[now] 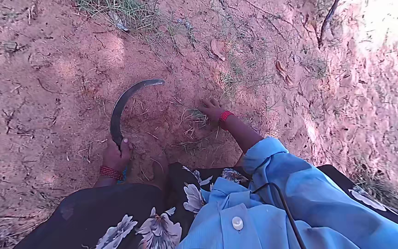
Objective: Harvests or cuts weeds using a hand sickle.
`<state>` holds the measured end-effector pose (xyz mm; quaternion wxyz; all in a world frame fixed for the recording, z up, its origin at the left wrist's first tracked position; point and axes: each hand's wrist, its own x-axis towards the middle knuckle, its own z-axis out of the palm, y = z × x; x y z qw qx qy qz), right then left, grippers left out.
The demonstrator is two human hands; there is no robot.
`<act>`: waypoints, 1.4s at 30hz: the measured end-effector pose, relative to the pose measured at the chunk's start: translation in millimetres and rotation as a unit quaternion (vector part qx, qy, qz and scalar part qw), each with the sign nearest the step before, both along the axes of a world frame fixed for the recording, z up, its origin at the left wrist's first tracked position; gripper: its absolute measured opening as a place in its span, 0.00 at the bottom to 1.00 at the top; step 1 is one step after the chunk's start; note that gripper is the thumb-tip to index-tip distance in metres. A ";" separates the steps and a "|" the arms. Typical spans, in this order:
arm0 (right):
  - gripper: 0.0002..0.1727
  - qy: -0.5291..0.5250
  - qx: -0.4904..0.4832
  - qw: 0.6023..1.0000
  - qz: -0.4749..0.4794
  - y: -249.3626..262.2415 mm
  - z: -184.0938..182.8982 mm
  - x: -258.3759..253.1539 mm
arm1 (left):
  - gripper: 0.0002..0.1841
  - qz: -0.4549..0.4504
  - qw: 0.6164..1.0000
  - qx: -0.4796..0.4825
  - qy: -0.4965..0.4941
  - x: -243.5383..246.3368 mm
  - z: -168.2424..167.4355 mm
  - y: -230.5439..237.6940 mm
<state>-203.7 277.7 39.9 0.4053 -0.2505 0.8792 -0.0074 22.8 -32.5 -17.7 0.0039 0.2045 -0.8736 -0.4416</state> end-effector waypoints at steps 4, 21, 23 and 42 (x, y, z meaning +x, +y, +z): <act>0.42 0.031 -0.031 0.998 0.042 4.1 -12.4 15.0 | 0.28 -0.005 1.000 -0.003 -0.003 -0.5 1.2 -0.3; 0.25 0.128 -0.124 0.978 -0.109 32.0 -6.6 76.5 | 0.32 0.001 1.000 0.000 0.016 2.0 -8.9 -0.5; 0.33 0.184 -0.095 0.927 -0.313 59.3 11.7 53.5 | 0.32 0.002 1.000 0.002 0.017 2.5 -10.8 -0.2; 0.53 -0.003 -0.015 0.977 -0.210 34.7 -3.9 88.4 | 0.32 0.004 0.999 -0.008 0.043 2.1 -17.1 -1.7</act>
